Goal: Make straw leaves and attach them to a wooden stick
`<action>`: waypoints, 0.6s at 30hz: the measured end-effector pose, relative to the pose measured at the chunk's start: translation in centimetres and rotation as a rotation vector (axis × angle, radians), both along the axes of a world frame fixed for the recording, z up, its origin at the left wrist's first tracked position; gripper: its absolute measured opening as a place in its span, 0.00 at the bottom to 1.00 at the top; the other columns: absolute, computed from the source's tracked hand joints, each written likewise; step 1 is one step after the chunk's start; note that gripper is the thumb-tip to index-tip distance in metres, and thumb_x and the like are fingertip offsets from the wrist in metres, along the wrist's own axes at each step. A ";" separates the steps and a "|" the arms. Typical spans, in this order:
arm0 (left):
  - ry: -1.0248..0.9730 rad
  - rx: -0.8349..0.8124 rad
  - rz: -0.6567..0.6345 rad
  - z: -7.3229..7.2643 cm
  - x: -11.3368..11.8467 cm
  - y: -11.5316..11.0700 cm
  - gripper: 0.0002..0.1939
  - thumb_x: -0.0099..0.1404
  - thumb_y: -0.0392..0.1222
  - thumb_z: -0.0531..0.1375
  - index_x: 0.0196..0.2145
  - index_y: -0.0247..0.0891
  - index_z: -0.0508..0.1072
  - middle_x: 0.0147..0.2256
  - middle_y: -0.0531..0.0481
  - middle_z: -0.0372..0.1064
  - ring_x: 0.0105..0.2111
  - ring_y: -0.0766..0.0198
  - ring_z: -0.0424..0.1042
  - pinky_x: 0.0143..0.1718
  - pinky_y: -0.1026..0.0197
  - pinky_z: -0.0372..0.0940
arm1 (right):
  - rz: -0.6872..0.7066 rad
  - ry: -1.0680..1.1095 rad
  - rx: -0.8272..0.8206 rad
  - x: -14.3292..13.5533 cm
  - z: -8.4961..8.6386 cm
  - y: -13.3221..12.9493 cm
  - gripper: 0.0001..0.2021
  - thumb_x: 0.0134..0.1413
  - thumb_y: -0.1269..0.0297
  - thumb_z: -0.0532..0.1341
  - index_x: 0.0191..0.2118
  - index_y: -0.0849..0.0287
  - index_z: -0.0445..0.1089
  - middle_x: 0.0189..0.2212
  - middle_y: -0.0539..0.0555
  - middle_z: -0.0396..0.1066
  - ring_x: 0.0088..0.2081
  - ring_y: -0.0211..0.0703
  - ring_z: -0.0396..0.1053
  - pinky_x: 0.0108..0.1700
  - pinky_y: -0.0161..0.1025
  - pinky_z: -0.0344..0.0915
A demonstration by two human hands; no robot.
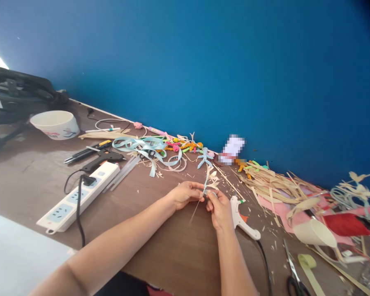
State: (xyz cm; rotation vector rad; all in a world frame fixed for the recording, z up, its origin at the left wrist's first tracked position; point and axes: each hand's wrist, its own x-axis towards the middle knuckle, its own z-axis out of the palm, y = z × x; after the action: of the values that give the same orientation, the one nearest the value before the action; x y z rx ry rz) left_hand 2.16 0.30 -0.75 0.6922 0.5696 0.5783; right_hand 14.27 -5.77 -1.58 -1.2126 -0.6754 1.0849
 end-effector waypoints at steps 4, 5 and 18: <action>0.043 0.051 0.075 0.0 0.4 -0.2 0.16 0.38 0.27 0.62 0.30 0.28 0.71 0.18 0.53 0.68 0.19 0.71 0.67 0.29 0.66 0.60 | 0.000 -0.066 0.015 0.0 -0.1 0.0 0.10 0.40 0.60 0.63 0.26 0.61 0.65 0.11 0.42 0.56 0.15 0.29 0.52 0.17 0.28 0.49; 0.057 0.056 0.089 0.0 0.5 -0.3 0.15 0.38 0.27 0.61 0.29 0.27 0.71 0.18 0.52 0.68 0.19 0.71 0.67 0.28 0.66 0.60 | -0.010 -0.085 0.019 -0.1 -0.1 0.0 0.10 0.40 0.60 0.63 0.26 0.62 0.65 0.11 0.43 0.57 0.15 0.29 0.52 0.18 0.28 0.50; 0.088 0.181 0.231 0.0 1.5 -1.6 0.12 0.39 0.30 0.60 0.27 0.27 0.71 0.17 0.52 0.67 0.19 0.69 0.66 0.26 0.65 0.61 | -0.091 -0.335 0.002 -0.7 -0.3 -0.3 0.12 0.41 0.57 0.61 0.28 0.62 0.68 0.15 0.46 0.62 0.17 0.32 0.55 0.20 0.30 0.52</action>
State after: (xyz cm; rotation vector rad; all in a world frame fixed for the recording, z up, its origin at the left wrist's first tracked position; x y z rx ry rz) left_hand 3.68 -1.25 -0.77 0.8316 0.6907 0.8252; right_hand 13.56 -6.03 -1.91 -1.4253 -0.8665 0.8123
